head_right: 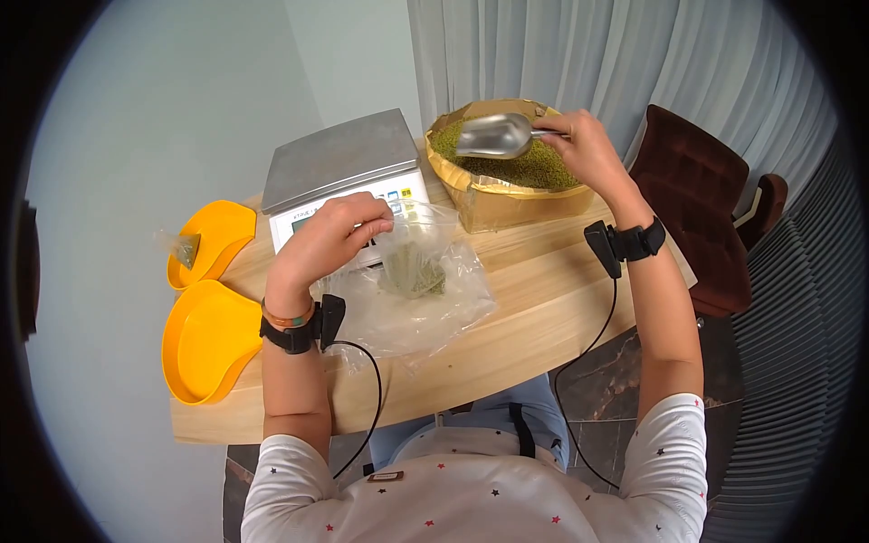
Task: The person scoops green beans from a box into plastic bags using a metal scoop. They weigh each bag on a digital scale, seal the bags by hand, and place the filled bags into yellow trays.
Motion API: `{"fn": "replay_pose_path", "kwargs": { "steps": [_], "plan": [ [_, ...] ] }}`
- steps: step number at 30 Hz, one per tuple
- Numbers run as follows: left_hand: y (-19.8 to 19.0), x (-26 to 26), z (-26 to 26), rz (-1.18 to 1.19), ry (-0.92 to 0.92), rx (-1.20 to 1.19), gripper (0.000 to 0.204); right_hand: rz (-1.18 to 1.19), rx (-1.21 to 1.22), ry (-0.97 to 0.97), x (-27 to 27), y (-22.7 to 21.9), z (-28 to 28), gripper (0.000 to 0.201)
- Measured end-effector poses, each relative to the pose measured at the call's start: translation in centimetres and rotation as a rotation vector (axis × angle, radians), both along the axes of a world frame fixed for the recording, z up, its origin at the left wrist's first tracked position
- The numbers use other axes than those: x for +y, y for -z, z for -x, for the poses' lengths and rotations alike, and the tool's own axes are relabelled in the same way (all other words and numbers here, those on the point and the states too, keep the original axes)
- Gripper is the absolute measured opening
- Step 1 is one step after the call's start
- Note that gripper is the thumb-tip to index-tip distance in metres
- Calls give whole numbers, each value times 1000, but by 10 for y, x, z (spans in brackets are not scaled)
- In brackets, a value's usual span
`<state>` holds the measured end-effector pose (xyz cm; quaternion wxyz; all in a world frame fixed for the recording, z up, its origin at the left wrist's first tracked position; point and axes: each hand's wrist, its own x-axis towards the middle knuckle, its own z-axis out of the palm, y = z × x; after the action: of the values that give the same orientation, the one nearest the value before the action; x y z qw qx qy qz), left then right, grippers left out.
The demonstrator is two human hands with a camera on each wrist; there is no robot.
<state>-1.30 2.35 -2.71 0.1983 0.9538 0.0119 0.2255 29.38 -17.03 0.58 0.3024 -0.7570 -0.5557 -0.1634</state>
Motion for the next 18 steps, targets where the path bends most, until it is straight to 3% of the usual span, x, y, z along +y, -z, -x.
{"fn": "replay_pose_path", "kwargs": {
  "steps": [6,18],
  "plan": [
    [-1,-1,-1,-34,1,-47,16,132,126,101,3,61,-57,22],
    [-5,-4,-1,-48,-5,-103,14,244,91,151,1,69,-50,25]
  ]
}}
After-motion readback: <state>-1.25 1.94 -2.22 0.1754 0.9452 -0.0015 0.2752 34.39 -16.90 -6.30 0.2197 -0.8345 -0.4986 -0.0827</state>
